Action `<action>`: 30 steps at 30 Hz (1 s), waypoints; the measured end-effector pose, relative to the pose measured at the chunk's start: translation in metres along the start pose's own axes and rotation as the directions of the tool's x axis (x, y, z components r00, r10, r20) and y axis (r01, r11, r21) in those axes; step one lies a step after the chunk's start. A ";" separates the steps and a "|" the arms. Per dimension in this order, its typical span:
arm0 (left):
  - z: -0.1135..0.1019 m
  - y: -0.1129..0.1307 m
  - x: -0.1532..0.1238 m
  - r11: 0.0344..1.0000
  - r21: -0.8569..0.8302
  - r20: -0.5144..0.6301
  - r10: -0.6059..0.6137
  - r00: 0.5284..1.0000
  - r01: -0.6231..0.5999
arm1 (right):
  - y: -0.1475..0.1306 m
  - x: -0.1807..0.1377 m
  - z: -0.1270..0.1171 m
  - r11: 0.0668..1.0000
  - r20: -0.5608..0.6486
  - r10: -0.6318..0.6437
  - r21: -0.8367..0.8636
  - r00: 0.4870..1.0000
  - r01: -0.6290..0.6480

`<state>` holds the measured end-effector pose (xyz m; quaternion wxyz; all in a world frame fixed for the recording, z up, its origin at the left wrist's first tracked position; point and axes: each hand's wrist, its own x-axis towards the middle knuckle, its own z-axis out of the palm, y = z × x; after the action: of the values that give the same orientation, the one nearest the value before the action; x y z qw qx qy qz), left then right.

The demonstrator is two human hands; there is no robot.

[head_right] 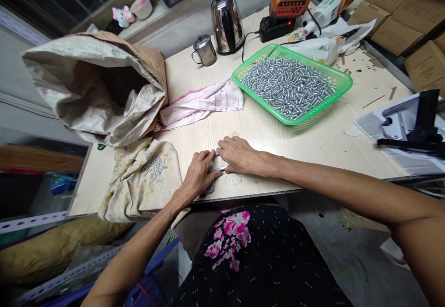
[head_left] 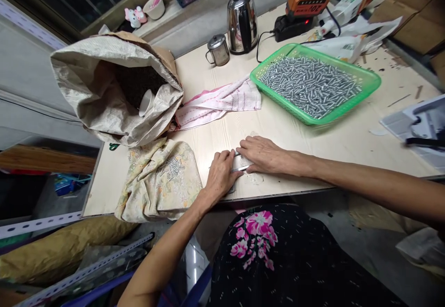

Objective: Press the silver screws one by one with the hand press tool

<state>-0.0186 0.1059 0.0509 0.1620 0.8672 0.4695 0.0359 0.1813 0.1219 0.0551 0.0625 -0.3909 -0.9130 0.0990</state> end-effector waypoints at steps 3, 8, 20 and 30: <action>-0.001 0.004 0.000 1.000 -0.013 0.000 -0.009 1.000 0.009 | -0.003 0.002 -0.004 1.000 0.045 0.029 0.011 0.999 -0.030; 0.001 0.014 -0.004 0.999 0.023 -0.016 -0.028 0.999 0.028 | -0.006 -0.001 0.007 0.996 0.047 0.009 0.090 0.999 -0.014; 0.035 0.028 -0.029 0.995 0.065 -0.282 -0.051 0.958 0.073 | 0.029 -0.013 0.034 0.977 -0.207 -0.142 0.130 0.968 0.171; 0.058 0.048 -0.049 0.997 -0.046 -0.338 0.039 0.940 -0.058 | 0.029 0.043 0.013 0.999 -0.151 0.033 -0.022 0.988 -0.037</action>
<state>0.0048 0.0266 0.0156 0.1023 0.8548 0.4676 0.2006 0.1693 0.1708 0.0375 0.1248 -0.4139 -0.8998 0.0588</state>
